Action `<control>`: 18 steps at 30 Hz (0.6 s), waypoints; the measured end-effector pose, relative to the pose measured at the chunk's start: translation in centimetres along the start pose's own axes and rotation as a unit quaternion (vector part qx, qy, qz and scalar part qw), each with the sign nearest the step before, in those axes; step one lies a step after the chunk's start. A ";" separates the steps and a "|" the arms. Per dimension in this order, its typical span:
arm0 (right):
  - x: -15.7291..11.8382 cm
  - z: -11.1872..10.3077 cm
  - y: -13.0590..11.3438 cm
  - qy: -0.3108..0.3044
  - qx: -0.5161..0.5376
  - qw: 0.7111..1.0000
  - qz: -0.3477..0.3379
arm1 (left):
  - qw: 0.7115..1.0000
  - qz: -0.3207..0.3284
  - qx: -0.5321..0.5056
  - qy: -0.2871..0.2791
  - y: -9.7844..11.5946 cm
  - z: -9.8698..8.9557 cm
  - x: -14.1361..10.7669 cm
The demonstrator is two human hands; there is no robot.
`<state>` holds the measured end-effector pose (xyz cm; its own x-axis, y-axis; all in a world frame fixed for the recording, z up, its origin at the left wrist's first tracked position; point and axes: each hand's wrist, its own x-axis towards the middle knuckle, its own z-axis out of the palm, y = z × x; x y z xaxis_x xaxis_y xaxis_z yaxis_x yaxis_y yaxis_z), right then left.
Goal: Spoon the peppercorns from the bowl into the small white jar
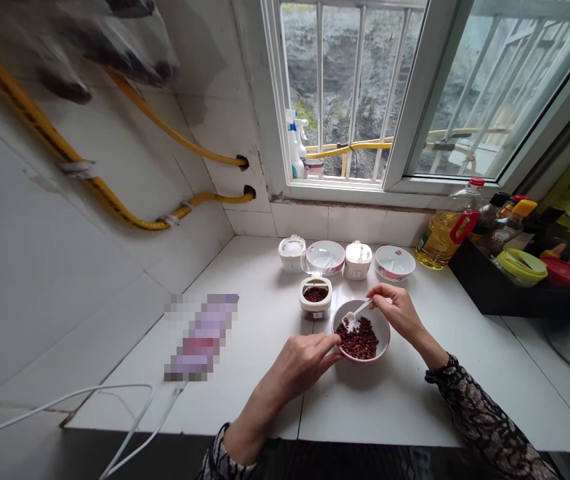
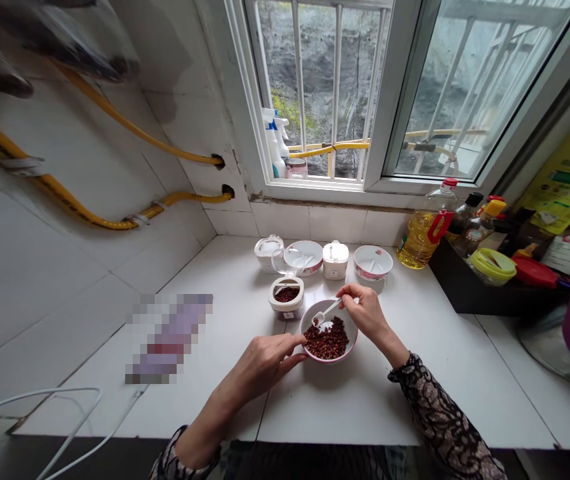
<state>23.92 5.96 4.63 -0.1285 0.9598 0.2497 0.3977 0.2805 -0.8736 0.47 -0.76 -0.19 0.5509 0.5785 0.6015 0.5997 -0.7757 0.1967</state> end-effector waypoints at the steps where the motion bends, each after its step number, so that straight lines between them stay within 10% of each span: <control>1: 0.0 0.0 0.0 -0.001 0.008 1.000 0.007 | 1.000 0.001 0.000 0.001 0.0 0.0 0.0; 9: 0.4 1.2 -0.3 0.011 0.119 0.993 0.009 | 1.000 -0.001 -0.004 -0.003 0.0 0.0 0.0; 18: -0.6 3.5 -1.5 0.032 -0.171 0.925 -0.339 | 1.000 -0.007 -0.001 -0.009 -0.1 0.4 -0.1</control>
<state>20.22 4.97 4.32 -0.4037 0.5574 0.7255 0.5109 0.7952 -0.3266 0.56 -0.63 -0.58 0.5528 0.5930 0.5854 0.6064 -0.7681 0.2054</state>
